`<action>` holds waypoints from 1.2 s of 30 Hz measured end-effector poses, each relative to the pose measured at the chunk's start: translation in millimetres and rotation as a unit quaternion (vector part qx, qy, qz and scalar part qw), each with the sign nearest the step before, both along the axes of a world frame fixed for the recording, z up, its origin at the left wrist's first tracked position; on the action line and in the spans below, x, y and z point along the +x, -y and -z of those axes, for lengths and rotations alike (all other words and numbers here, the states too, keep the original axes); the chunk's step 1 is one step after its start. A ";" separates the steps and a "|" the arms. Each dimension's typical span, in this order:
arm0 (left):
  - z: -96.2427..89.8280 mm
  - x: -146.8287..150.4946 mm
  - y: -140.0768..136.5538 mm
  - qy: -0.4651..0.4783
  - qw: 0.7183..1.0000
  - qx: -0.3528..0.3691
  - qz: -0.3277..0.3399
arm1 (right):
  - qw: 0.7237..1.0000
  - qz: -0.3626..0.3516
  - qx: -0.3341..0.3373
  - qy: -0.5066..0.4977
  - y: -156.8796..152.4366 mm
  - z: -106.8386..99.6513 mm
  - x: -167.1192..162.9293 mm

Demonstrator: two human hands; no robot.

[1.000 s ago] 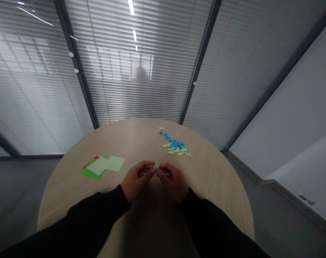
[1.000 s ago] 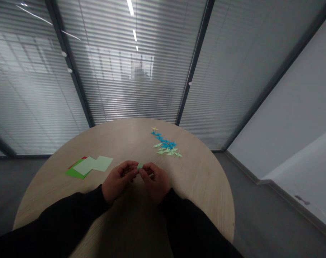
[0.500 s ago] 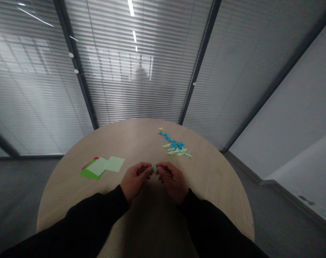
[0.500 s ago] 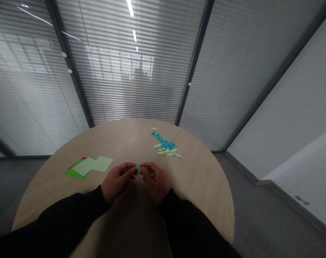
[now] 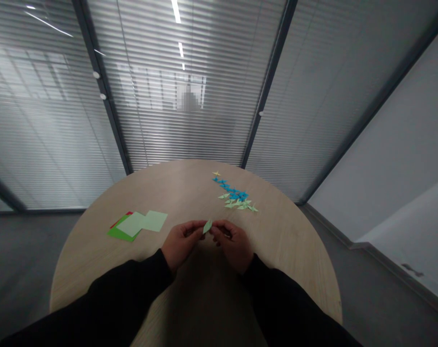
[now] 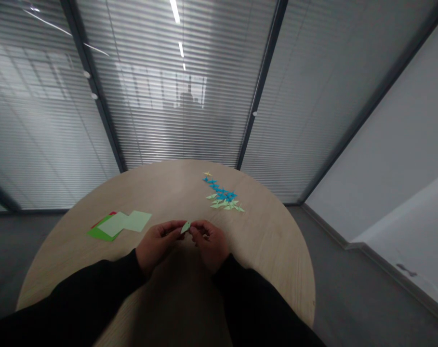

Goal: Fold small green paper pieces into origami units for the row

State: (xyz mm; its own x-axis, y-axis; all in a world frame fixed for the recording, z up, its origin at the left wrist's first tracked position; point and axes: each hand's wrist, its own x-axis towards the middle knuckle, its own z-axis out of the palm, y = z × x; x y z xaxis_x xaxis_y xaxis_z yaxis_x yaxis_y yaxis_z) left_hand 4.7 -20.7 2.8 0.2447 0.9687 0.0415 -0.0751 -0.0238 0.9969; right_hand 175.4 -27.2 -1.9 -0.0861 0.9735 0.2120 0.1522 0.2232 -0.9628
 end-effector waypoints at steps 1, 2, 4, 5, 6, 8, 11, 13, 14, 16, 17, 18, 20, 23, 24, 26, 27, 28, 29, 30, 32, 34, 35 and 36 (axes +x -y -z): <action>-1.2 0.4 0.5 0.011 1.000 -0.005 0.003 | 1.000 -0.003 0.004 0.005 0.4 0.2 -0.2; -2.3 0.6 0.9 0.022 1.000 -0.010 0.004 | 1.000 -0.006 0.007 0.011 0.9 0.1 -0.5; -3.4 1.0 1.3 0.041 0.999 -0.021 0.001 | 1.000 -0.009 0.015 0.023 2.3 -0.4 -1.0; -3.4 1.2 1.2 0.052 0.998 -0.030 0.000 | 0.999 -0.010 0.018 0.028 2.8 -0.8 -1.1; -3.0 1.3 1.1 0.066 0.997 -0.042 0.002 | 0.999 -0.008 0.021 0.031 3.2 -1.3 -1.1; -1.4 1.8 0.7 0.103 0.992 -0.070 0.015 | 0.999 -0.005 0.027 0.034 3.4 -2.5 -0.5; 1.5 2.6 0.3 0.151 0.984 -0.093 0.034 | 0.999 -0.008 0.024 0.025 2.5 -4.4 1.3; 2.7 2.9 0.4 0.161 0.982 -0.095 0.038 | 1.000 -0.018 0.012 0.007 1.7 -5.7 2.4; 3.0 2.9 0.6 0.164 0.981 -0.097 0.039 | 1.000 -0.023 0.004 0.000 1.4 -6.2 2.8; 2.8 3.1 1.2 0.170 0.979 -0.103 0.044 | 1.000 -0.028 -0.003 -0.006 1.2 -7.1 3.3; 2.5 3.2 1.7 0.174 0.978 -0.106 0.047 | 1.000 -0.027 -0.003 -0.004 1.2 -7.4 3.4; 2.2 3.3 2.1 0.179 0.977 -0.107 0.050 | 1.000 -0.025 -0.001 -0.002 1.3 -7.7 3.5; 1.7 3.5 2.9 0.187 0.975 -0.106 0.052 | 1.000 -0.021 0.002 -0.002 1.4 -8.2 3.6; 1.6 3.5 3.3 0.188 0.975 -0.106 0.046 | 1.000 -0.024 -0.002 -0.007 1.2 -8.6 3.9; 1.7 3.4 3.3 0.187 0.976 -0.106 0.047 | 1.000 -0.026 -0.002 -0.008 1.1 -8.7 4.1; 1.7 3.1 3.4 0.183 0.976 -0.103 0.051 | 1.000 -0.026 -0.001 -0.006 0.7 -8.6 4.3; 1.7 3.0 3.5 0.182 0.977 -0.100 0.054 | 1.000 -0.025 0.000 -0.004 0.5 -8.5 4.4; 1.6 2.9 3.7 0.181 0.977 -0.097 0.057 | 1.000 -0.024 0.001 -0.003 0.3 -8.4 4.4; 1.5 2.8 4.0 0.179 0.978 -0.095 0.059 | 1.000 -0.023 0.000 -0.003 0.2 -8.4 4.4; 1.3 2.8 4.2 0.178 0.978 -0.092 0.060 | 1.000 -0.023 -0.003 -0.006 0.1 -8.3 4.3; 1.1 2.7 4.6 0.178 0.978 -0.090 0.062 | 0.999 -0.026 -0.011 -0.015 -0.1 -8.1 4.2; 1.1 2.5 4.5 0.180 0.977 -0.092 0.068 | 0.999 -0.035 -0.020 -0.023 -0.2 -7.9 4.1; 1.2 2.3 4.4 0.183 0.976 -0.095 0.073 | 0.999 -0.040 -0.024 -0.026 -0.3 -7.6 4.2; 1.4 2.1 4.2 0.187 0.974 -0.099 0.079 | 0.998 -0.046 -0.027 -0.030 -0.5 -7.2 4.3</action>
State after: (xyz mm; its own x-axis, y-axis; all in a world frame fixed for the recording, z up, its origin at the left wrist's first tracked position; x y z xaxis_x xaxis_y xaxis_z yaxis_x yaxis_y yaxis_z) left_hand 6.8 -24.9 1.3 0.3950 0.9183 -0.0273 -0.4211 0.2074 0.8830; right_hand 179.7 -26.7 5.3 -0.1648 0.9722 0.1665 0.0757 0.1808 -0.9806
